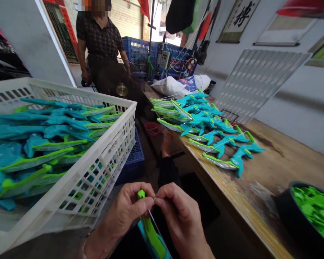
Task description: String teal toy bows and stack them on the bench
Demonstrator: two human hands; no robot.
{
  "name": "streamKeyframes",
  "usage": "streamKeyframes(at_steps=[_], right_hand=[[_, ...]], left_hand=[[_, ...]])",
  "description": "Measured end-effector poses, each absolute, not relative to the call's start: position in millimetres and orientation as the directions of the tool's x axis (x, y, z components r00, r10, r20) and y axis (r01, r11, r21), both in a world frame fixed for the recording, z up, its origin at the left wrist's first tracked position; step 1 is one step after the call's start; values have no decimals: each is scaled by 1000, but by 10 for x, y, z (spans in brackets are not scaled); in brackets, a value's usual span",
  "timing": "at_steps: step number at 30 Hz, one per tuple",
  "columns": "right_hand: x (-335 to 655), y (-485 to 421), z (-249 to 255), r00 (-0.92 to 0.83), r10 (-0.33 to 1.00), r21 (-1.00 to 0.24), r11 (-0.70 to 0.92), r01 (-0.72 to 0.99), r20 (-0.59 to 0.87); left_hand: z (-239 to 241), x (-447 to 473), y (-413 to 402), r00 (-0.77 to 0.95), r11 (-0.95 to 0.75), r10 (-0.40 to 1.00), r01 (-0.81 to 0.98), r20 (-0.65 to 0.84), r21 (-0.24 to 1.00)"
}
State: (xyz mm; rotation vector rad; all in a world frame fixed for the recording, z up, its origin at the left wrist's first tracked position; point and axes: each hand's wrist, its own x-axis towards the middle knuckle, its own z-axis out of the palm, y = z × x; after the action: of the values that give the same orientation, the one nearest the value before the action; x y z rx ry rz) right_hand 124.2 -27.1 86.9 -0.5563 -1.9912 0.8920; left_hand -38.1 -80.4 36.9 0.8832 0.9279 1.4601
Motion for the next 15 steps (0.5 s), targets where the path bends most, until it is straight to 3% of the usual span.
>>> streamKeyframes(at_steps=[8,15], right_hand=[[1158,-265,750,-487,386,-376,918,122,784],[1178,-186,666,-514,296,-242,955,171,805]], left_hand=[[380,-392,-781,-111,10,992,-412,-61,911],[449,-370,-773,-119,34,989,-388,-87,921]])
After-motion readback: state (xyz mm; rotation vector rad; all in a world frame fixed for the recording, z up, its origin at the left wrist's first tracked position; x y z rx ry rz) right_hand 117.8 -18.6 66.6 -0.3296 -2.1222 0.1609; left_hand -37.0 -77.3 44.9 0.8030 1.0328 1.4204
